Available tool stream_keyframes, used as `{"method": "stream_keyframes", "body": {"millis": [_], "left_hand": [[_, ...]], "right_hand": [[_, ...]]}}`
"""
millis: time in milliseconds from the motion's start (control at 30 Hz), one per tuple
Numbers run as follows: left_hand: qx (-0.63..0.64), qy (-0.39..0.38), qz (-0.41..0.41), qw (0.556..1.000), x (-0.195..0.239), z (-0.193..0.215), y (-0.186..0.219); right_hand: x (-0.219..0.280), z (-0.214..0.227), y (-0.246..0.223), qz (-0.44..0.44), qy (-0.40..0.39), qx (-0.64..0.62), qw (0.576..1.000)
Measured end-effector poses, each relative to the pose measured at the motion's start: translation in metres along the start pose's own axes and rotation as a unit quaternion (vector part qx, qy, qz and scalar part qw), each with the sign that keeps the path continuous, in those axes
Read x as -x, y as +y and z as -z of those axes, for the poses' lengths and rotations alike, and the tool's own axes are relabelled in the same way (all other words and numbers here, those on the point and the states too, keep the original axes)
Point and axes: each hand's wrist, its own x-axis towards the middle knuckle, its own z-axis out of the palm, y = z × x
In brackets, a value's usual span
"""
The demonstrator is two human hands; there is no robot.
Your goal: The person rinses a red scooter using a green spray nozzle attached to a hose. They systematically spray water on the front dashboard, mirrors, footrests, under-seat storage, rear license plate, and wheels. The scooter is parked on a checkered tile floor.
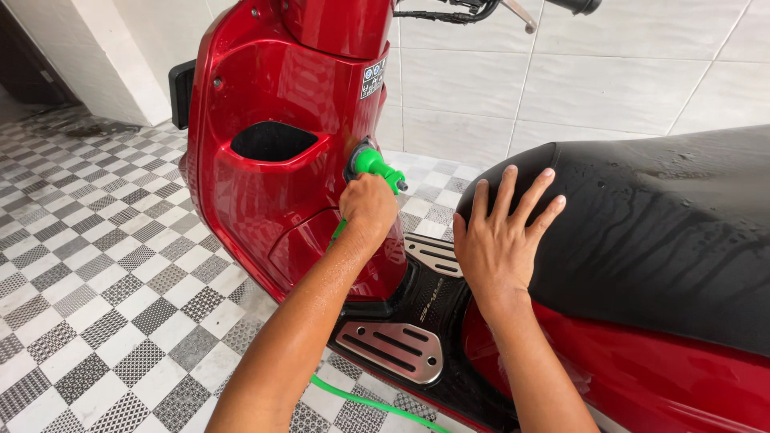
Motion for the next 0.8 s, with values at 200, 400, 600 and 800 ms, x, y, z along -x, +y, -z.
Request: {"method": "stream_keyframes", "body": {"millis": [200, 400, 600, 800], "left_hand": [[-0.006, -0.016, -0.031, 0.999, 0.022, 0.006, 0.000], [-0.022, -0.028, -0.009, 0.999, 0.024, -0.031, 0.001], [-0.037, 0.000, -0.011, 0.999, 0.013, -0.015, 0.002], [-0.014, -0.031, -0.007, 0.999, 0.010, 0.001, 0.001]], "right_hand": [[0.001, -0.001, 0.001, 0.002, 0.003, -0.003, 1.000], [0.001, 0.002, 0.001, 0.006, 0.005, 0.012, 1.000], [0.001, 0.002, 0.000, -0.001, 0.005, 0.013, 1.000], [0.002, 0.001, 0.001, 0.005, 0.004, -0.001, 1.000]]}}
